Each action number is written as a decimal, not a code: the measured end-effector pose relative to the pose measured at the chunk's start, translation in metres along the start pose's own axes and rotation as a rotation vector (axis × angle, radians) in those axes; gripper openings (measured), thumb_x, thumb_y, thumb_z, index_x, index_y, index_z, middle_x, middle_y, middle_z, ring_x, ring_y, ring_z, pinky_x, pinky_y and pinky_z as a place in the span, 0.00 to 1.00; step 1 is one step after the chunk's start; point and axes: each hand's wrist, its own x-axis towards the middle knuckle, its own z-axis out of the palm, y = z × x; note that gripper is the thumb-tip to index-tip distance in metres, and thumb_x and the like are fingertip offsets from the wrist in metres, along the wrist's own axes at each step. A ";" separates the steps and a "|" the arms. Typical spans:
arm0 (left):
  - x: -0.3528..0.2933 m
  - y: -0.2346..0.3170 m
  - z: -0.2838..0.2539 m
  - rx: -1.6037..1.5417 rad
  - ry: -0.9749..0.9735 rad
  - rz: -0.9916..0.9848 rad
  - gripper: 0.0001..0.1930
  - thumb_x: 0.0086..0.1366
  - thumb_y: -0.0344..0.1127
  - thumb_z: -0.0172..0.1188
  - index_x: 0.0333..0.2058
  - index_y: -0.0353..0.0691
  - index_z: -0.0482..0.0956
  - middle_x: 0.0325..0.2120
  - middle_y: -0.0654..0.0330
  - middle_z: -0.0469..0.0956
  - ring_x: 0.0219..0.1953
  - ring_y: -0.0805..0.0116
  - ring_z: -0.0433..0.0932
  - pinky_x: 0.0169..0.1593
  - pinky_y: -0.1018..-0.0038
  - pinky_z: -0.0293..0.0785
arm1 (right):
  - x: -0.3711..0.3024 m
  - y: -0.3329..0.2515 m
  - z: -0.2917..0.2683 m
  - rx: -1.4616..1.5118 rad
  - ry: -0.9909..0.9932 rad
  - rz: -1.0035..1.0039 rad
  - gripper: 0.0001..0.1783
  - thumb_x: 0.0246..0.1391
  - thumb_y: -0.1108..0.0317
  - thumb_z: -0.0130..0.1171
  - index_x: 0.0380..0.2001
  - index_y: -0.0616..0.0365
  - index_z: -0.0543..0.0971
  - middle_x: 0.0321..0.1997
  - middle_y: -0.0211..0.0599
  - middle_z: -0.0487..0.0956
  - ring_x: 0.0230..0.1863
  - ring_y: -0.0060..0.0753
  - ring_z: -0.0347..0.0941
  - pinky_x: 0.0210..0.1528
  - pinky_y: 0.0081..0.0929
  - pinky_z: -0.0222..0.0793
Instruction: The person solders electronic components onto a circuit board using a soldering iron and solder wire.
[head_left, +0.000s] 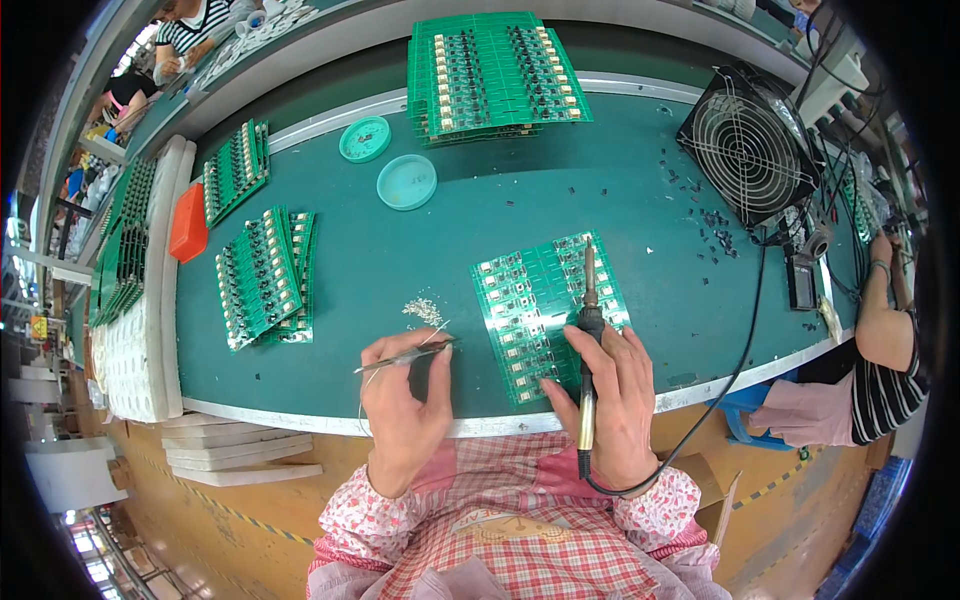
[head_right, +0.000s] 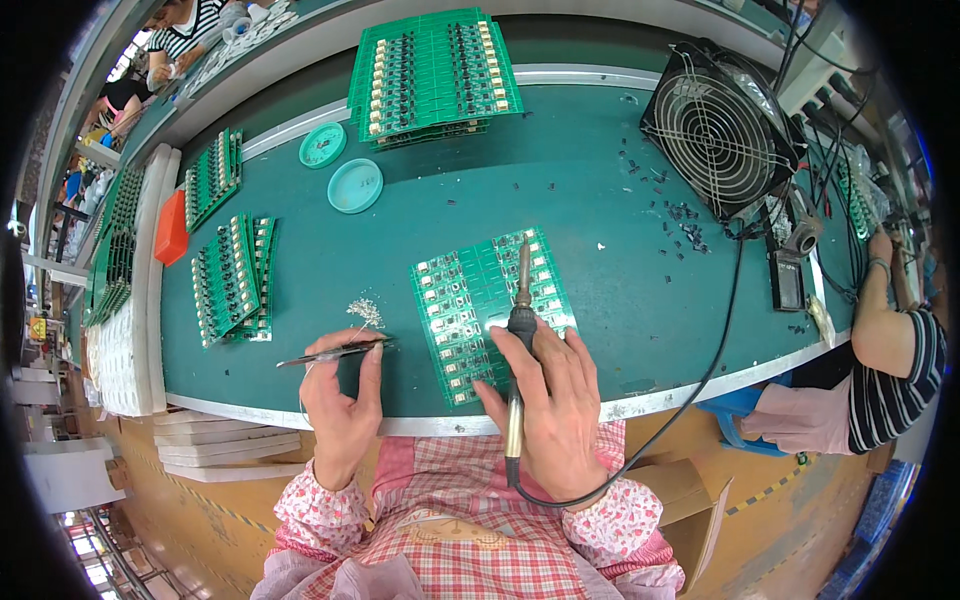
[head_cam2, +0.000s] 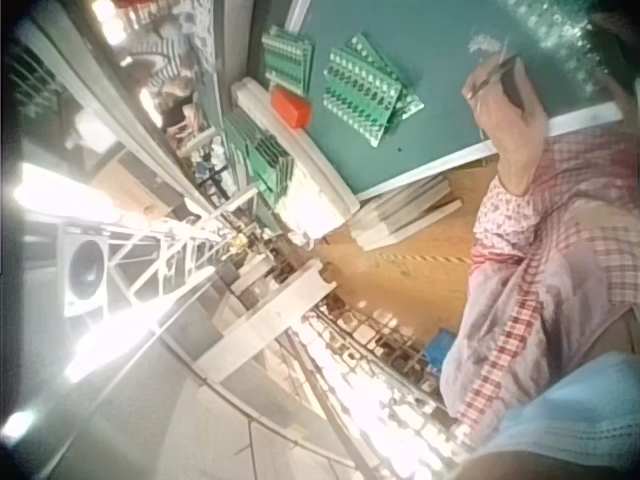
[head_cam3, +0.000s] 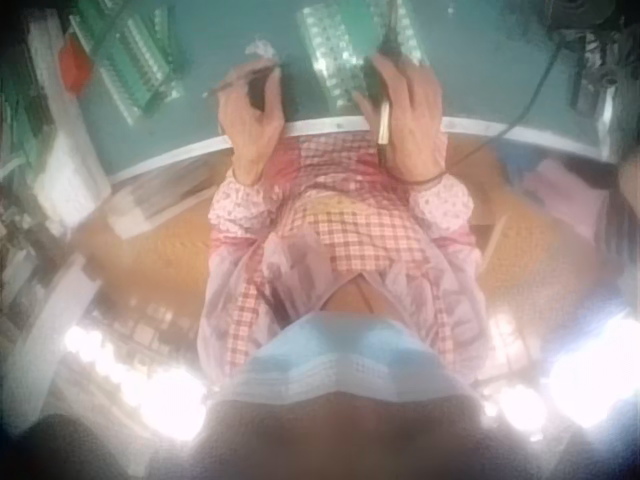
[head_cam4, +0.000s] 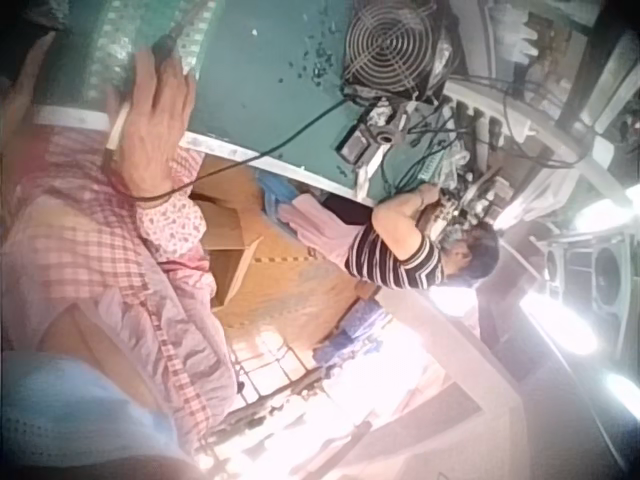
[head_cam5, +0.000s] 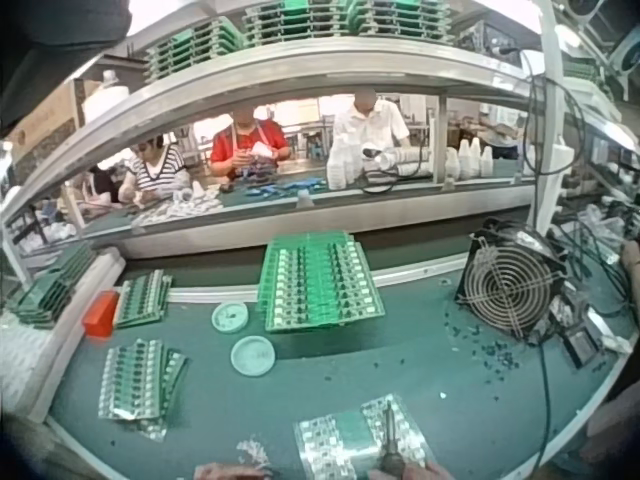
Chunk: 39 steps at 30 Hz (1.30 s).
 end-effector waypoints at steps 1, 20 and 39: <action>-0.001 -0.001 -0.001 0.003 0.002 -0.003 0.10 0.57 0.22 0.65 0.38 0.38 0.81 0.37 0.59 0.83 0.39 0.57 0.80 0.51 0.64 0.68 | 0.001 0.000 0.002 0.008 0.010 0.003 0.35 0.45 0.64 0.74 0.59 0.53 0.74 0.52 0.45 0.77 0.59 0.47 0.72 0.65 0.52 0.63; -0.006 -0.002 -0.002 0.026 -0.008 0.058 0.09 0.59 0.22 0.64 0.38 0.40 0.81 0.36 0.60 0.83 0.38 0.61 0.79 0.53 0.66 0.64 | -0.005 0.006 0.005 0.029 0.096 -0.022 0.32 0.45 0.69 0.74 0.56 0.57 0.75 0.48 0.48 0.76 0.53 0.49 0.74 0.62 0.53 0.65; -0.003 0.000 0.000 0.081 0.005 0.062 0.08 0.59 0.22 0.64 0.38 0.40 0.82 0.37 0.61 0.84 0.38 0.62 0.78 0.53 0.67 0.64 | -0.006 0.006 0.006 0.031 0.113 -0.015 0.32 0.45 0.70 0.73 0.56 0.56 0.76 0.47 0.48 0.76 0.52 0.49 0.74 0.62 0.53 0.66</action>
